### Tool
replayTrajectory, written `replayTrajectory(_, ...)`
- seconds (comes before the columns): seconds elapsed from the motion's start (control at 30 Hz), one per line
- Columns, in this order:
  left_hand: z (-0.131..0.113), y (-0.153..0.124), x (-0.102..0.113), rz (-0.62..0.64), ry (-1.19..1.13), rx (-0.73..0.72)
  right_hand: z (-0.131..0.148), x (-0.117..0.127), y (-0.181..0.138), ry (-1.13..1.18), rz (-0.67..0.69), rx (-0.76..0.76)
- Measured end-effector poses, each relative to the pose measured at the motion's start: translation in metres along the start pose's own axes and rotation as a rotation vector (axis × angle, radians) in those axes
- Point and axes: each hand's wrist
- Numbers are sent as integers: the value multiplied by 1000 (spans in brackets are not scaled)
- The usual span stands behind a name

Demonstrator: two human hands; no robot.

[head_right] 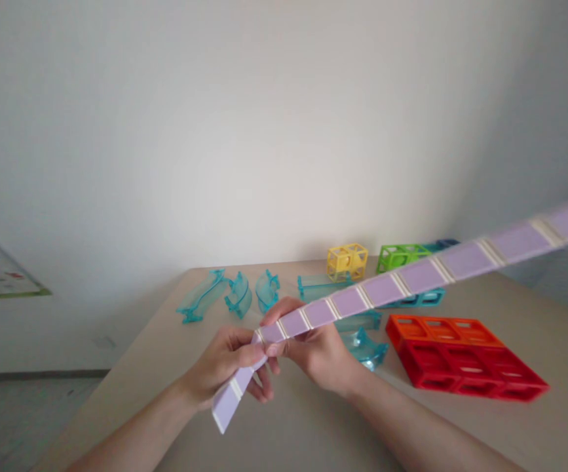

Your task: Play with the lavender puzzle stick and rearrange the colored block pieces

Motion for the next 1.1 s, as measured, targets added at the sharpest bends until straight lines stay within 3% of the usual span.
replayTrajectory(0.13,1,4,2,135,-187,23,7,0,1,-197,-19,126)
replayTrajectory(0.4,14,10,3,384,-449,65,8,2,1,-262,56,184)
replayTrajectory(0.5,15,10,2,412,-481,65,9,3,1,-283,82,200)
replayTrajectory(0.63,5,5,5,264,-357,-172,5,2,0,-139,-43,137)
replayTrajectory(0.77,-7,-2,8,49,-164,-422,-4,-4,-1,179,-253,-71)
replayTrajectory(0.87,-9,-3,9,-54,-21,-458,-6,-8,0,368,-297,-177)
replayTrajectory(1.0,-8,-2,9,-198,84,-564,-6,-7,2,437,-301,-180)
replayTrajectory(1.1,-5,0,8,-159,15,-534,-7,-4,4,432,-294,-166)
Point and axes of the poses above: each hand's wrist, its own y-axis towards the middle knuckle, its own x-axis out of the back of the hand, z = x × y, and after that the axes turned 6 degrees about x, right-handed
